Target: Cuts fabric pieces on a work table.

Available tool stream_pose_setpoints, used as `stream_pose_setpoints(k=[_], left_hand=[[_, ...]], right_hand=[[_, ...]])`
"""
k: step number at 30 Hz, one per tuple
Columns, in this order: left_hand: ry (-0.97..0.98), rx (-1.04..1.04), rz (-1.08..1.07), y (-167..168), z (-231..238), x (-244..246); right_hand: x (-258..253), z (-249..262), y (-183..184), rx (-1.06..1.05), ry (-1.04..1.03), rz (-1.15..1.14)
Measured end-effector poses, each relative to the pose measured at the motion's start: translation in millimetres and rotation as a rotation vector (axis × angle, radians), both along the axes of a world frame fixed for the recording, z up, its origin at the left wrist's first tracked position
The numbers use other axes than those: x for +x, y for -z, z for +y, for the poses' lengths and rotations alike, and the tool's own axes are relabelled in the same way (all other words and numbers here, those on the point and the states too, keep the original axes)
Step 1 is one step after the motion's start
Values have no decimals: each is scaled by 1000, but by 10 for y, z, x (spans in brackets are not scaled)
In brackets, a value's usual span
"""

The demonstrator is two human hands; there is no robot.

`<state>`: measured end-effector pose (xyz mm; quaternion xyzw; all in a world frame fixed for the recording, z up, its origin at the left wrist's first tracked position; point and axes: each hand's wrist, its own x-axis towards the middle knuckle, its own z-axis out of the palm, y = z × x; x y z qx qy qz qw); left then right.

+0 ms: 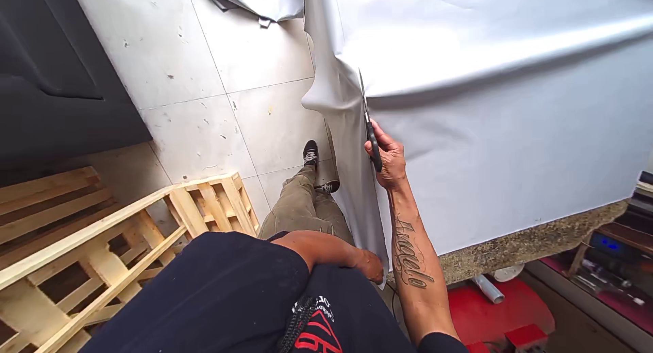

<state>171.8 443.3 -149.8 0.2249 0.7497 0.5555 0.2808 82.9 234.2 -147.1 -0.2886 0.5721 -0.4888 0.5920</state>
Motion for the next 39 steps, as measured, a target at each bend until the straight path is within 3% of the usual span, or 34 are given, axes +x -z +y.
stream_pose_setpoints(k=[1,3,5,8,10,12,15,19,21,23,24,32,39], left_hand=[[19,19,-139,-7,40,-49],[-401,266,101,564,502,167],[-163,212,-70,350,269,27],[-31,96,-136,52,71,-63],[-125,190,-28,341,264,8],[-195,384,-143,408,111,-71],[-360,567,-281,246,-944,-57],[-674,453,-240,252,-2806,595],[-1142,255,-169,183,-3537,956],[-1664,-90,-157,116,-3971,1061],[-1772,-230,-158,114,-4123,1049],[-1775,-377,22,485,-4345,775],[-1635,-366,56,420,-4450,983]], right_hand=[[6,-18,4,8,20,-6],[20,-44,13,14,38,-40],[51,-127,21,18,45,-44],[54,-432,-8,25,11,-19],[40,-548,-8,27,7,-8],[44,-557,-29,51,26,-26],[44,-532,-62,82,12,-57],[63,-651,-50,69,-11,-63],[62,-704,-20,64,-4,-67],[89,-750,-19,76,10,-63],[104,-772,-21,82,10,-59],[170,-1054,-6,90,-9,-23],[105,-1015,29,71,-56,-49]])
